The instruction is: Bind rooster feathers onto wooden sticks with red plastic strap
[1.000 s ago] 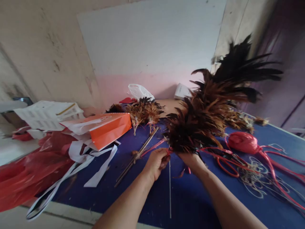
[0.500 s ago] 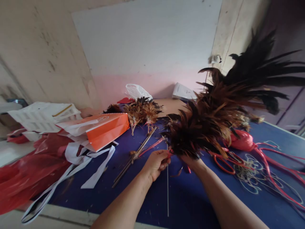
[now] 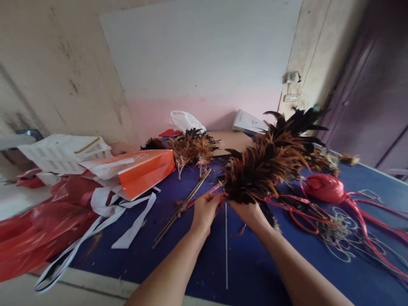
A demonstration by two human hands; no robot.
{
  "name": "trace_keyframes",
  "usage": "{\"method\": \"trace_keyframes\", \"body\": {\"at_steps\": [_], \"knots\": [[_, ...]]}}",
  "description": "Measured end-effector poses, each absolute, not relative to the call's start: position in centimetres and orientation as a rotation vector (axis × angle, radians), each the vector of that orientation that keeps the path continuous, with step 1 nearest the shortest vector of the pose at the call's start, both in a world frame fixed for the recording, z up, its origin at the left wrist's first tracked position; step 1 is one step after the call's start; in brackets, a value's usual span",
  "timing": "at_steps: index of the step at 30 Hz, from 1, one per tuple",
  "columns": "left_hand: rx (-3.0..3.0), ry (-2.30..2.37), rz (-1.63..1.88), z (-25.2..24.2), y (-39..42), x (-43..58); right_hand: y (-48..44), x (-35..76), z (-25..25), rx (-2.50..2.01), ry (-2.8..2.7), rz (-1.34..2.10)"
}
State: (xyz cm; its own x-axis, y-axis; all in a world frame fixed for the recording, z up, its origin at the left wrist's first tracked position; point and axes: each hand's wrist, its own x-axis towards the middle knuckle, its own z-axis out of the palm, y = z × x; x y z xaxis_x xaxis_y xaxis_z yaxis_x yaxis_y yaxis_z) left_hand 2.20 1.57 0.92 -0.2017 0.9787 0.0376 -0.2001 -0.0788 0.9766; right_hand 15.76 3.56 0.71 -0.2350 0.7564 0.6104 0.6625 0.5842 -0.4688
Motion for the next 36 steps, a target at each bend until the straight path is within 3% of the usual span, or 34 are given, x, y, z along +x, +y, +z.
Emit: {"method": "trace_keyframes", "body": {"at_steps": [7, 36], "knots": [[0.958, 1.155, 1.648, 0.7, 1.8, 2.2, 0.8, 13.7, 2.1, -1.022, -1.896, 0.374], [1.084, 1.081, 1.636, -0.3, 1.0, 3.4, 0.6, 14.1, 2.5, -1.310, -2.037, -0.150]]}}
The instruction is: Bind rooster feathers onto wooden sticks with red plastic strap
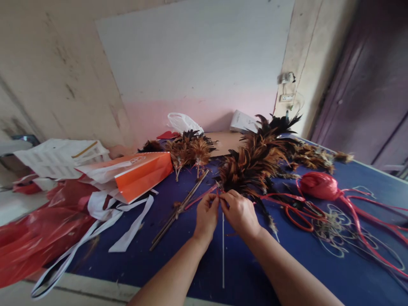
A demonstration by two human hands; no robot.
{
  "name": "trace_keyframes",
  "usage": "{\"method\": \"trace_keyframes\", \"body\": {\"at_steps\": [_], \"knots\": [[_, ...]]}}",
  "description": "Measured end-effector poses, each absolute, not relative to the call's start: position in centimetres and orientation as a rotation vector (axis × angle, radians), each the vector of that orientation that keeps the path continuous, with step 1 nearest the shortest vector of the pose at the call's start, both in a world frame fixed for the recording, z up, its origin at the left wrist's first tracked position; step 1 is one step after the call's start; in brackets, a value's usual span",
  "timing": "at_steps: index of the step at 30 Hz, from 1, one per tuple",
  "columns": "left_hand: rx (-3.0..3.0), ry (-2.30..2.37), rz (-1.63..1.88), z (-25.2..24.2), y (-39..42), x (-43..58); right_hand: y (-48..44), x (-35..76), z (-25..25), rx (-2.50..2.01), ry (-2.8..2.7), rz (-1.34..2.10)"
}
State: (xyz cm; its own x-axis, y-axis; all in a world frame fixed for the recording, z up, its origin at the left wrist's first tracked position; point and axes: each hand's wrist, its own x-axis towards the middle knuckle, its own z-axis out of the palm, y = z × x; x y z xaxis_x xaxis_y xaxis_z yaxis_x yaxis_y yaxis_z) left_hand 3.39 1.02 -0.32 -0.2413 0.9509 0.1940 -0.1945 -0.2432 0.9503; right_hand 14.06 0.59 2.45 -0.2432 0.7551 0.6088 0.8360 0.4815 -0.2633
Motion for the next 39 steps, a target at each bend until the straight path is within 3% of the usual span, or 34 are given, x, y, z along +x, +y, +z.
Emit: {"method": "trace_keyframes", "body": {"at_steps": [10, 29, 39], "knots": [[1.132, 1.078, 1.584, -0.6, 1.1, 3.5, 1.0, 14.1, 2.2, -1.384, -1.942, -0.059], [0.982, 1.004, 1.663, 0.5, 0.7, 3.5, 1.6, 14.2, 1.4, -1.037, -1.925, 0.075], [1.026, 1.004, 1.654, 0.2, 0.6, 3.8, 1.0, 14.2, 1.9, -1.163, -1.941, -0.097]]}}
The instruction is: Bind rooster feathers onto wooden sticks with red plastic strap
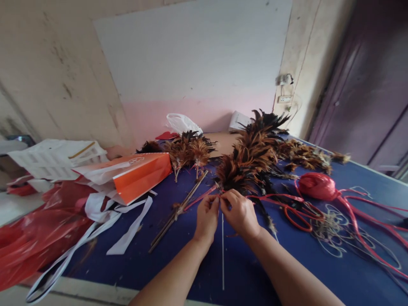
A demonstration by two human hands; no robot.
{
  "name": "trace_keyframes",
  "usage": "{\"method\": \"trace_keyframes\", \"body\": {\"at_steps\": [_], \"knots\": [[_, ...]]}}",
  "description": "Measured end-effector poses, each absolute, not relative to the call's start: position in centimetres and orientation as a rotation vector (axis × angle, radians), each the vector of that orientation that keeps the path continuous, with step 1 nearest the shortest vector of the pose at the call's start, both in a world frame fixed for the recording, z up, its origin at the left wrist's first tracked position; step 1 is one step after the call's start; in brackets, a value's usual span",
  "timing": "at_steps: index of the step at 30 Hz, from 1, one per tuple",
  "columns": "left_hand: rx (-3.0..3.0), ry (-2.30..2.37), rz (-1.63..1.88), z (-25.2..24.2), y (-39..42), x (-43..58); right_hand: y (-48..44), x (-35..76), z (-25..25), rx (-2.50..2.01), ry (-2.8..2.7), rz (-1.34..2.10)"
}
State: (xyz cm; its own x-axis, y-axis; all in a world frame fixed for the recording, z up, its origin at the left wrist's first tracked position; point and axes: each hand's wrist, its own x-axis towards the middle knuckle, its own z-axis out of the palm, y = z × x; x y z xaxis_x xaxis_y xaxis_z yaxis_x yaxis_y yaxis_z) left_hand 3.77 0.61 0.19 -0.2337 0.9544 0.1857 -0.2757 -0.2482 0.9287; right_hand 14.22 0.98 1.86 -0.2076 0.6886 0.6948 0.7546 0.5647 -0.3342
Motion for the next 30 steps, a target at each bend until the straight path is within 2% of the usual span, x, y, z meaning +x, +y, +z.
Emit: {"method": "trace_keyframes", "body": {"at_steps": [5, 9, 16, 18, 22, 24, 30], "knots": [[0.861, 0.943, 1.632, 0.4, 0.6, 3.8, 0.8, 13.9, 2.0, -1.059, -2.001, -0.078], [0.765, 0.890, 1.595, 0.5, 0.7, 3.6, 0.9, 13.5, 1.7, -1.044, -1.946, 0.096], [0.700, 0.755, 1.599, 0.5, 0.9, 3.3, 1.2, 12.7, 1.3, -0.912, -1.669, 0.990], [0.681, 0.737, 1.602, 0.5, 1.0, 3.3, 1.1, 12.6, 1.5, -0.931, -1.672, 0.972], [0.657, 0.704, 1.612, 0.5, 1.1, 3.4, 0.7, 12.6, 1.7, -0.948, -1.745, 0.520], [0.642, 0.695, 1.609, 0.6, 1.1, 3.4, 0.6, 12.7, 1.7, -0.901, -1.736, 0.452], [0.715, 0.687, 1.570, 0.6, 0.8, 3.5, 1.0, 12.8, 2.0, -0.874, -1.381, 0.950]]}}
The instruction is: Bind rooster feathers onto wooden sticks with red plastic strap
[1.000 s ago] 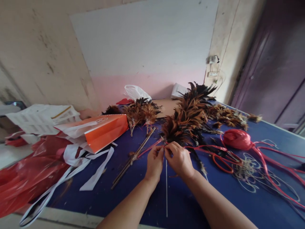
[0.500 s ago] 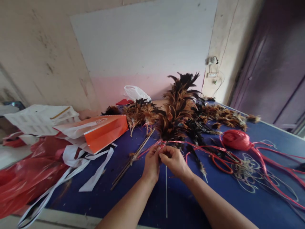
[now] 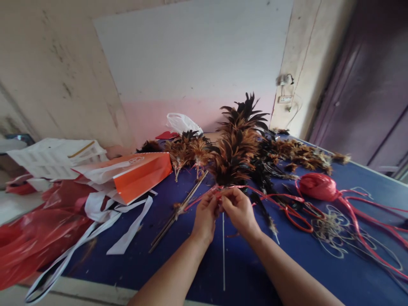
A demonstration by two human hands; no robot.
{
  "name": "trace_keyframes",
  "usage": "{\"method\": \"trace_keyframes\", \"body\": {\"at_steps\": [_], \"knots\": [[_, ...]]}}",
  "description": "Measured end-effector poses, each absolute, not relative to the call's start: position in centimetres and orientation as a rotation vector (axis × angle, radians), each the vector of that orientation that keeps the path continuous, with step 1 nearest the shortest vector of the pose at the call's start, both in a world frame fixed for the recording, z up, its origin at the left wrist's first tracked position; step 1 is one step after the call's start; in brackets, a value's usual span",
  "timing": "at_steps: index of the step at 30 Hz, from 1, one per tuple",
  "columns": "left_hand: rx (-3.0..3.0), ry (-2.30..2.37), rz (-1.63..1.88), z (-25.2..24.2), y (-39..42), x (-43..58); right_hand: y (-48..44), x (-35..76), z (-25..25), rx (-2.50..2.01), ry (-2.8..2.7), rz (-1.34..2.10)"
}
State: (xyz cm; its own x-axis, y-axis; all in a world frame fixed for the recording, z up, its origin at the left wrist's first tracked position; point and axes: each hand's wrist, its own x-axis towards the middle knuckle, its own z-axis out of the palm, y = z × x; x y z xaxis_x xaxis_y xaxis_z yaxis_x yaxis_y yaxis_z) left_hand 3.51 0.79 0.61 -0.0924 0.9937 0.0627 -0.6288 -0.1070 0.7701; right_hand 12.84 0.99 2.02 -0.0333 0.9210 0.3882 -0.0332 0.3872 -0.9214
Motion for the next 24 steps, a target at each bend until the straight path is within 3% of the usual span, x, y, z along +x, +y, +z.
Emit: {"method": "trace_keyframes", "body": {"at_steps": [18, 24], "knots": [[0.834, 0.814, 1.646, 0.8, 0.5, 3.7, 2.0, 13.7, 1.8, -0.564, -0.989, 1.571], [0.990, 0.881, 1.693, -0.3, 1.2, 3.5, 1.6, 13.4, 2.1, -0.602, -1.089, 1.496]]}}
